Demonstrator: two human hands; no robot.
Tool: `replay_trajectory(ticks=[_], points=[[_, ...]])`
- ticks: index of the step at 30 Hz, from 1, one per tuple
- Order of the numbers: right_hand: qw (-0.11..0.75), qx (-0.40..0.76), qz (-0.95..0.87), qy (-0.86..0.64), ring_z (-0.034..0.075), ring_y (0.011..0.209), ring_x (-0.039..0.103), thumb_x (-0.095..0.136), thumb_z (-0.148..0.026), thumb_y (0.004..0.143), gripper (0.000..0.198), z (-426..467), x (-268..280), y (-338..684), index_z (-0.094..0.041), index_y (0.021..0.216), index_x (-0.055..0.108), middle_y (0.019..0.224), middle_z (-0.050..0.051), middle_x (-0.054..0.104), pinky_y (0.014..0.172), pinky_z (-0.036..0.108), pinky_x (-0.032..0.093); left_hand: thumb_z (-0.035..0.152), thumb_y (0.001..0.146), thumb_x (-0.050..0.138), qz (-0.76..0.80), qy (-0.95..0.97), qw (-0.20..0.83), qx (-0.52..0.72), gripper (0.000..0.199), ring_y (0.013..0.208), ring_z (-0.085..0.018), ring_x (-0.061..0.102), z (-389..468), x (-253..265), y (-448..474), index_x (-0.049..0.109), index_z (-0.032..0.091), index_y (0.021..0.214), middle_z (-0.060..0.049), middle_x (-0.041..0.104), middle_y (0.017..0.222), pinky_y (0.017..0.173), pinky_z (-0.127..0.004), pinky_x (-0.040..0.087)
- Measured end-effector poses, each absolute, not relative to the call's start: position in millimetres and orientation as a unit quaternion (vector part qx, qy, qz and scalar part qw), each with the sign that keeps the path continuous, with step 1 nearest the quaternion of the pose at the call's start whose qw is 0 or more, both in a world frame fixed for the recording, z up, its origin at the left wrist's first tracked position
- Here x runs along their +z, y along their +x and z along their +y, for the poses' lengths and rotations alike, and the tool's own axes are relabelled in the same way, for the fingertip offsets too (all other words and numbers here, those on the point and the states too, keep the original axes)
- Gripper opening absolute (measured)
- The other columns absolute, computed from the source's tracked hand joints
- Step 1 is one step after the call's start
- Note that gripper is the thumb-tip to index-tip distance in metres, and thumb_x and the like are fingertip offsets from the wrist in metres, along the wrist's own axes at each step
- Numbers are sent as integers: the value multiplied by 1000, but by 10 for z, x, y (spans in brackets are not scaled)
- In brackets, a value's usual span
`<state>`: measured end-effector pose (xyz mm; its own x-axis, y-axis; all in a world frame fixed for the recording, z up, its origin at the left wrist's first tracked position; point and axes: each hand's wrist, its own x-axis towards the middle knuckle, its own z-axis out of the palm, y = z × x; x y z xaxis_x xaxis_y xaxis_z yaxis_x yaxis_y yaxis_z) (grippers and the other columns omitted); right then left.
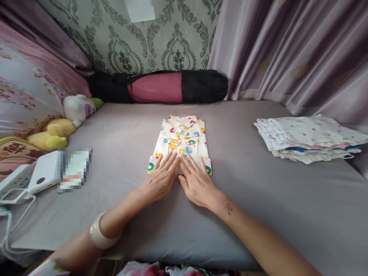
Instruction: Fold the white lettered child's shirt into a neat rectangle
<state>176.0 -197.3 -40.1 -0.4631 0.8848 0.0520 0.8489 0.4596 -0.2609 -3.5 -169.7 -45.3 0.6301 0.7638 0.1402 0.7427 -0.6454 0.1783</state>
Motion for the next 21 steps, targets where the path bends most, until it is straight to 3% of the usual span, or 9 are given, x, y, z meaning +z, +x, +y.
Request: replay_trajectory(ticks=[8, 21], points=[[71, 100, -845, -520, 28, 146, 8, 26, -45, 100, 56, -1907, -542, 1740, -23, 152, 25, 158, 3, 14, 117, 57, 5, 41, 100, 26, 451, 889, 36, 78, 56, 145, -29, 18, -1589, -669, -60, 31, 10, 147, -13, 29, 154, 116, -53, 19], [64, 145, -834, -529, 25, 146, 5, 16, -44, 102, 54, -1862, -455, 1809, -27, 153, 17, 159, 1, 14, 116, 58, 8, 47, 98, 29, 463, 879, 68, 94, 58, 146, -27, 15, -1556, -644, -125, 31, 15, 147, -11, 27, 156, 117, -52, 18]])
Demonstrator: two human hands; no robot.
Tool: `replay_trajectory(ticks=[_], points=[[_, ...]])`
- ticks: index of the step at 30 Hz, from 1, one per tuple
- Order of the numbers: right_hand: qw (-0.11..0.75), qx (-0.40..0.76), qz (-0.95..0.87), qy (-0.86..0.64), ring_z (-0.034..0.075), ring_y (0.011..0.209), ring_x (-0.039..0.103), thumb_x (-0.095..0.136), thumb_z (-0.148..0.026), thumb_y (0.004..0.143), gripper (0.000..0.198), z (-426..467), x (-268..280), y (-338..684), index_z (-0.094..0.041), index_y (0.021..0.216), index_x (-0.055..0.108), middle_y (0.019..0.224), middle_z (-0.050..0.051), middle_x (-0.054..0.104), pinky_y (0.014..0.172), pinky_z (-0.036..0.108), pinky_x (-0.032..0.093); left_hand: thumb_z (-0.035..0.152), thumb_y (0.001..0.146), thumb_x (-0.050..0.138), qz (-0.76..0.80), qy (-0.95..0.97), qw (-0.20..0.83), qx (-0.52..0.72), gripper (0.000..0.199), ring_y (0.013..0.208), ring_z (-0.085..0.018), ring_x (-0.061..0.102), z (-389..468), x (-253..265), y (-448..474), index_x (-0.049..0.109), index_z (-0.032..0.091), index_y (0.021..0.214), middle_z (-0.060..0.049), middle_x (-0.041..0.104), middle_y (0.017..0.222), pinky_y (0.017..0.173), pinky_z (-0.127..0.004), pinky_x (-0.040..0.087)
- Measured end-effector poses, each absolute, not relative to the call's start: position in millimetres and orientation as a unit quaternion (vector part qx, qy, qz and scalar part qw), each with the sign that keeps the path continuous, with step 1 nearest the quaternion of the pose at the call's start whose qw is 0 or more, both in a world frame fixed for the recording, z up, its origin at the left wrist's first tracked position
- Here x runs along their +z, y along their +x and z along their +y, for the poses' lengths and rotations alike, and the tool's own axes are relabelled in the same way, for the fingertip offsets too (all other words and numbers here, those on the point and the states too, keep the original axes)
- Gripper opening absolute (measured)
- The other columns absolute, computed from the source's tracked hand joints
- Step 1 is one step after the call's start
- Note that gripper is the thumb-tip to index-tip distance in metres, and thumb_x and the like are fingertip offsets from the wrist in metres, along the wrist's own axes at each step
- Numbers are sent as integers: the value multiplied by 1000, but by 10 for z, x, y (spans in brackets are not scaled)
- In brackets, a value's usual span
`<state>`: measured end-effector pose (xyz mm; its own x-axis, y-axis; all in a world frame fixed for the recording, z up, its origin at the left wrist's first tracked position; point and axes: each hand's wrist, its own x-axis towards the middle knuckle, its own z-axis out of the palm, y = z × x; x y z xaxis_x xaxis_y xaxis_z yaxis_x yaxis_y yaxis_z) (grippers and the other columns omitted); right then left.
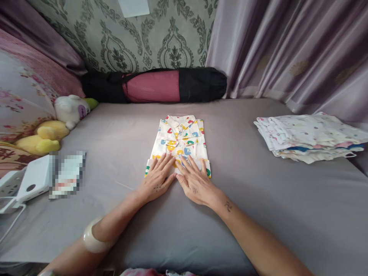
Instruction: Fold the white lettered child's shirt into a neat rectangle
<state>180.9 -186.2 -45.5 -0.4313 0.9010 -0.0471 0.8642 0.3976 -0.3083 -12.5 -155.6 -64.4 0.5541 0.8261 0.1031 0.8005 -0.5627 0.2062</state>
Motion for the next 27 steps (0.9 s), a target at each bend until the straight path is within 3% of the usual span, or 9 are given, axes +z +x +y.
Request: replay_trajectory(ticks=[4, 9, 17, 27], points=[[62, 119, -816, -562, 25, 146, 3, 19, -39, 102, 51, -1815, -467, 1870, -28, 152, 22, 158, 1, 16, 115, 61, 6, 47, 98, 33, 486, 866, 23, 112, 60, 146, -29, 12, -1520, -606, -186, 29, 16, 149, -11, 25, 156, 117, -56, 12], [45, 109, -816, -565, 26, 146, 4, 24, -34, 101, 50, -1791, -553, 1899, -32, 151, 24, 158, 0, 17, 115, 60, 10, 52, 98, 28, 501, 863, 31, 62, 62, 144, -30, 19, -1483, -698, -222, 33, 15, 147, -13, 28, 155, 115, -53, 21], [46, 114, -818, -562, 26, 146, 6, 25, -32, 100, 51, -1787, -563, 1904, -31, 151, 24, 159, 0, 16, 115, 59, 9, 53, 98, 27, 502, 863, 31, 50, 63, 145, -28, 17, -1482, -716, -226, 31, 16, 148, -12, 25, 156, 117, -50, 19], [51, 93, -794, -598, 23, 146, 3, 18, -34, 101, 55, -1774, -565, 2132, -27, 154, 6, 159, 0, 7, 115, 60, 8, 44, 99, 25, 546, 837, 6, 35, 58, 146, -28, 14, -1471, -615, -342, 30, 14, 148, -13, 22, 157, 117, -55, 13]])
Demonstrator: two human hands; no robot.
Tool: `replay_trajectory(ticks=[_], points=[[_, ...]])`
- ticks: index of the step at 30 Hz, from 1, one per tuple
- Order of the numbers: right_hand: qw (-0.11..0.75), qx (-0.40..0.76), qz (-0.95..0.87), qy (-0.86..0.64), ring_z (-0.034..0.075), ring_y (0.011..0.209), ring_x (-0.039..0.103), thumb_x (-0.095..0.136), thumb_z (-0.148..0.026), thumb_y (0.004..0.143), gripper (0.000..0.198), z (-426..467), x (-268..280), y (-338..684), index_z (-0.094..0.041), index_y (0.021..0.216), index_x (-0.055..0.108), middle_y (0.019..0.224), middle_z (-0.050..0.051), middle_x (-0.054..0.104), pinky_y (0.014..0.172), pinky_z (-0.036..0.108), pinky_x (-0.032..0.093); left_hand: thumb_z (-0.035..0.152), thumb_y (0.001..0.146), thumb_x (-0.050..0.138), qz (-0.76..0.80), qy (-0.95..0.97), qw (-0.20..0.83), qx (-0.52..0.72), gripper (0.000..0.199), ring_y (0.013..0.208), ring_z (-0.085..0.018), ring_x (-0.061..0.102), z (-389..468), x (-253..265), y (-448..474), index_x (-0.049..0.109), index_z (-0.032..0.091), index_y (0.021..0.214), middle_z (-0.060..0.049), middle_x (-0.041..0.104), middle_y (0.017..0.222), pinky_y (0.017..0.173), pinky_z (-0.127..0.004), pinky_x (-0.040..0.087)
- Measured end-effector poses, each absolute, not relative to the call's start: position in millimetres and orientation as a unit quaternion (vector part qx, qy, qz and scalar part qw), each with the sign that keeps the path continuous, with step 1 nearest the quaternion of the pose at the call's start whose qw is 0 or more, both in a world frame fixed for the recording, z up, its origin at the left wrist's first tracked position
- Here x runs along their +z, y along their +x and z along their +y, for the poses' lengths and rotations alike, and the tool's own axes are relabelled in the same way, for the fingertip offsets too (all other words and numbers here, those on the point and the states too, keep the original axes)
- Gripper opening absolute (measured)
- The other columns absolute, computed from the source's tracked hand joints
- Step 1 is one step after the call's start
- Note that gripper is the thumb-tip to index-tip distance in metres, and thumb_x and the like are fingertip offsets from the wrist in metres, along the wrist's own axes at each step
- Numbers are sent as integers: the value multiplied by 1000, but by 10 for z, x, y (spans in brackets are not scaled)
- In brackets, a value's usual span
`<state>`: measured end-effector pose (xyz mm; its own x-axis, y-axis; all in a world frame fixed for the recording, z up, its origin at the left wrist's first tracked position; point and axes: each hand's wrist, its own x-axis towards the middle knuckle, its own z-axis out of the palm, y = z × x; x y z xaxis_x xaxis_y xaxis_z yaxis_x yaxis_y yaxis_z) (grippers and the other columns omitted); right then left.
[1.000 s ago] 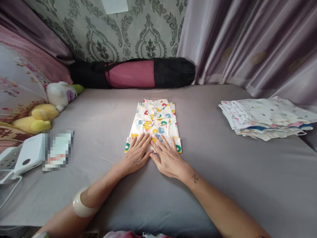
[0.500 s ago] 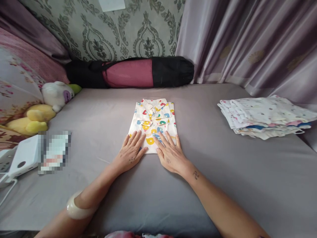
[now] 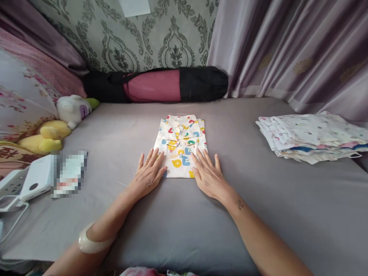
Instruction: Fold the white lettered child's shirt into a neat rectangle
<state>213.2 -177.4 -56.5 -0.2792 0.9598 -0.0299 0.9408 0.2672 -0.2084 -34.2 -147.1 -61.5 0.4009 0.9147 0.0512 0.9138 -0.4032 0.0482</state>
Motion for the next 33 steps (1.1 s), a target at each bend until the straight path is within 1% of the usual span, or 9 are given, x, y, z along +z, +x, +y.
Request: replay_trajectory(ticks=[4, 8, 13, 16, 19, 23, 27, 33], points=[[42, 73, -795, -601, 23, 146, 5, 18, -35, 101, 56, -1766, -635, 2200, -27, 154, 5, 159, 1, 8, 116, 58, 12, 47, 100, 21, 546, 837, 15, 8, 60, 146, -27, 15, -1456, -664, -374, 29, 13, 149, -12, 25, 156, 117, -52, 15], [41, 69, -799, -596, 23, 146, 5, 19, -35, 101, 55, -1760, -672, 2215, -27, 154, 7, 159, 2, 9, 116, 56, 14, 49, 99, 19, 542, 840, 9, 21, 62, 145, -27, 16, -1449, -720, -391, 29, 14, 149, -12, 27, 155, 117, -52, 16], [49, 78, -799, -595, 24, 146, 6, 21, -34, 101, 55, -1760, -653, 2215, -25, 154, 9, 159, 4, 11, 115, 58, 14, 49, 99, 24, 544, 838, 20, 48, 60, 144, -29, 20, -1446, -713, -387, 32, 14, 148, -14, 29, 154, 115, -57, 19], [65, 77, -806, -583, 25, 146, 6, 22, -33, 101, 55, -1786, -592, 2148, -26, 154, 11, 159, 4, 10, 115, 59, 11, 43, 100, 24, 541, 838, 16, 72, 55, 144, -29, 21, -1477, -663, -346, 36, 14, 146, -15, 31, 153, 115, -58, 18], [69, 88, -827, -551, 23, 146, 5, 22, -33, 102, 53, -1835, -497, 2017, -26, 153, 15, 159, 3, 10, 116, 57, 10, 38, 100, 24, 510, 855, 7, 97, 52, 145, -27, 18, -1530, -615, -286, 35, 15, 146, -13, 31, 154, 116, -56, 17], [65, 107, -852, -509, 24, 146, 5, 25, -34, 102, 52, -1889, -421, 1869, -27, 153, 19, 159, 3, 11, 117, 55, 9, 39, 100, 29, 456, 884, 14, 100, 52, 146, -25, 15, -1577, -624, -237, 34, 16, 147, -11, 29, 155, 118, -51, 18], [60, 113, -860, -494, 25, 146, 6, 29, -33, 101, 52, -1892, -456, 1839, -29, 152, 20, 159, 3, 12, 116, 58, 11, 41, 100, 29, 439, 895, 37, 76, 54, 145, -26, 19, -1564, -704, -235, 33, 15, 147, -12, 30, 154, 116, -50, 24], [69, 117, -859, -493, 26, 145, 8, 32, -32, 101, 53, -1885, -472, 1858, -32, 152, 20, 159, 3, 14, 116, 59, 13, 40, 99, 34, 429, 895, 60, 102, 53, 144, -26, 22, -1562, -677, -259, 33, 17, 146, -13, 32, 153, 115, -52, 25]])
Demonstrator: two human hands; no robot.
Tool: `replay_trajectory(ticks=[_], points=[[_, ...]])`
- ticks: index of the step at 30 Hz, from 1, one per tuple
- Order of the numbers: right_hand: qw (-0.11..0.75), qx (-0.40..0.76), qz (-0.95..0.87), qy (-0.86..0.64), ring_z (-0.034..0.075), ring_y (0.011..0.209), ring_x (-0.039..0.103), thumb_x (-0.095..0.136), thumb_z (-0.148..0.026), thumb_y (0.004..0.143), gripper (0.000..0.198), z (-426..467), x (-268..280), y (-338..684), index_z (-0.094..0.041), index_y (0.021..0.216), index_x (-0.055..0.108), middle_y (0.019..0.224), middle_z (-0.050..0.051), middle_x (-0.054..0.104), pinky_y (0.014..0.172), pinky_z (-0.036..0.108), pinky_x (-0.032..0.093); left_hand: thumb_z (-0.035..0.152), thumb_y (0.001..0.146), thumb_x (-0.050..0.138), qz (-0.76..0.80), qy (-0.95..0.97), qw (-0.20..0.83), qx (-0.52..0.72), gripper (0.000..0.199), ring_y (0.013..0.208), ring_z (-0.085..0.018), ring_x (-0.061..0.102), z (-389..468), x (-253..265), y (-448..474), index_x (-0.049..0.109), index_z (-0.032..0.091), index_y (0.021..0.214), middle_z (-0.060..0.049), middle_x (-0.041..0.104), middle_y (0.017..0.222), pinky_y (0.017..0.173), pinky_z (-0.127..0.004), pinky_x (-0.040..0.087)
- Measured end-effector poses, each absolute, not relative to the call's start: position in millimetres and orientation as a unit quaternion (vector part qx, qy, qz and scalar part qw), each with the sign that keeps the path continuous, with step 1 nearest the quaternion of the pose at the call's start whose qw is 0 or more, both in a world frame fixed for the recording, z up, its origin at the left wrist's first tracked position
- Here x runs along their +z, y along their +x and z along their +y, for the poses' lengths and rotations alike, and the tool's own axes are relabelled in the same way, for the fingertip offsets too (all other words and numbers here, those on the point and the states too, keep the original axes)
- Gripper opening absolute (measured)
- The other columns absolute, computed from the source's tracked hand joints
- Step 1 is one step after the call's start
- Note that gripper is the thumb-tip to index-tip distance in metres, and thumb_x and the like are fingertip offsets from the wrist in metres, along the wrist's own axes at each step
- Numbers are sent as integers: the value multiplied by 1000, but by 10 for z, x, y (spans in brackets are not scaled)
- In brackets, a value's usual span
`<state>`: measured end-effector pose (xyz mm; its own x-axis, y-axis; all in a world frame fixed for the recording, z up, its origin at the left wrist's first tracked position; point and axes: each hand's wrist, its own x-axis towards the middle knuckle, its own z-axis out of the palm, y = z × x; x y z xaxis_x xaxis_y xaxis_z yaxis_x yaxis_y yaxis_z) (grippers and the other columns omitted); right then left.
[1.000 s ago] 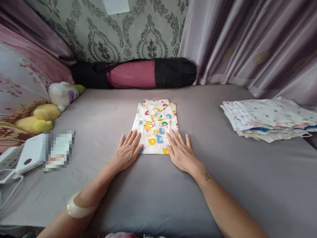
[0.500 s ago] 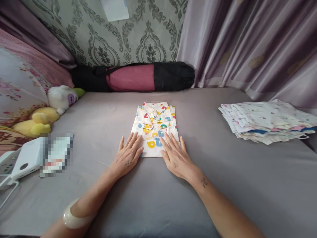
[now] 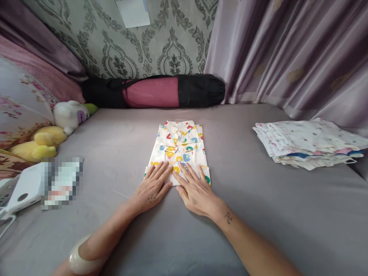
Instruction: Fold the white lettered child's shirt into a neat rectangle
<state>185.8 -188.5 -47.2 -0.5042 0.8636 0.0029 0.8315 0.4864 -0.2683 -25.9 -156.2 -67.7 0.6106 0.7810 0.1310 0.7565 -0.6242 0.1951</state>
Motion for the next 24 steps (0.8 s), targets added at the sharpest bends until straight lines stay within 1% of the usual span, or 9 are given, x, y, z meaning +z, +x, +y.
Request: replay_trajectory(ticks=[2, 4, 6, 8, 10, 15, 18, 21, 24], points=[[72, 119, -860, -490, 26, 145, 8, 31, -31, 101, 52, -1909, -438, 1858, -32, 152, 20, 159, 3, 14, 116, 59, 14, 39, 98, 37, 415, 899, 71, 124, 50, 143, -27, 26, -1575, -617, -257, 37, 18, 144, -14, 35, 152, 114, -53, 26], [75, 125, -863, -484, 25, 145, 8, 30, -31, 101, 52, -1945, -403, 1856, -32, 152, 20, 159, 2, 14, 116, 58, 15, 41, 96, 46, 406, 897, 83, 156, 46, 137, -29, 37, -1587, -556, -247, 46, 21, 137, -14, 44, 146, 110, -52, 33], [77, 133, -865, -477, 25, 145, 9, 31, -30, 101, 52, -1979, -384, 1855, -32, 152, 20, 159, 1, 15, 117, 57, 15, 44, 91, 54, 403, 890, 102, 186, 39, 123, -28, 51, -1590, -515, -234, 56, 23, 124, -12, 56, 131, 101, -47, 43], [77, 140, -867, -471, 25, 145, 10, 32, -29, 101, 53, -2001, -383, 1859, -32, 152, 20, 158, 1, 17, 117, 57, 16, 42, 89, 59, 398, 886, 123, 204, 30, 106, -24, 59, -1583, -498, -228, 60, 24, 113, -9, 63, 114, 91, -41, 50], [75, 148, -868, -468, 25, 145, 11, 32, -29, 100, 53, -2005, -392, 1870, -32, 152, 20, 158, 0, 17, 117, 56, 16, 37, 90, 58, 392, 885, 136, 212, 22, 98, -22, 60, -1573, -499, -231, 60, 23, 107, -6, 65, 105, 87, -38, 51], [92, 162, -864, -468, 22, 145, 14, 34, -31, 100, 57, -1986, -415, 1908, -27, 153, 16, 157, 1, 20, 119, 52, 15, 30, 92, 55, 382, 895, 121, 195, 10, 91, -20, 59, -1570, -507, -242, 59, 20, 93, -5, 65, 98, 82, -35, 50], [120, 154, -857, -476, 21, 144, 18, 36, -30, 99, 58, -1975, -446, 1915, -24, 153, 17, 156, 1, 25, 119, 49, 17, 26, 96, 47, 359, 911, 83, 186, 14, 88, -19, 59, -1584, -497, -231, 59, 20, 91, -5, 65, 96, 79, -34, 49], [144, 136, -856, -478, 21, 143, 22, 39, -28, 97, 58, -1966, -497, 1899, -24, 152, 23, 154, 3, 31, 118, 50, 20, 21, 97, 41, 339, 922, 43, 182, 20, 87, -19, 59, -1593, -484, -213, 60, 20, 94, -5, 64, 93, 75, -33, 48], [161, 115, -853, -483, 23, 141, 27, 43, -28, 95, 57, -1949, -544, 1887, -25, 150, 29, 151, 4, 37, 117, 50, 25, 18, 97, 38, 334, 924, 27, 182, 21, 84, -19, 59, -1586, -481, -193, 59, 19, 93, -5, 64, 91, 74, -33, 48]])
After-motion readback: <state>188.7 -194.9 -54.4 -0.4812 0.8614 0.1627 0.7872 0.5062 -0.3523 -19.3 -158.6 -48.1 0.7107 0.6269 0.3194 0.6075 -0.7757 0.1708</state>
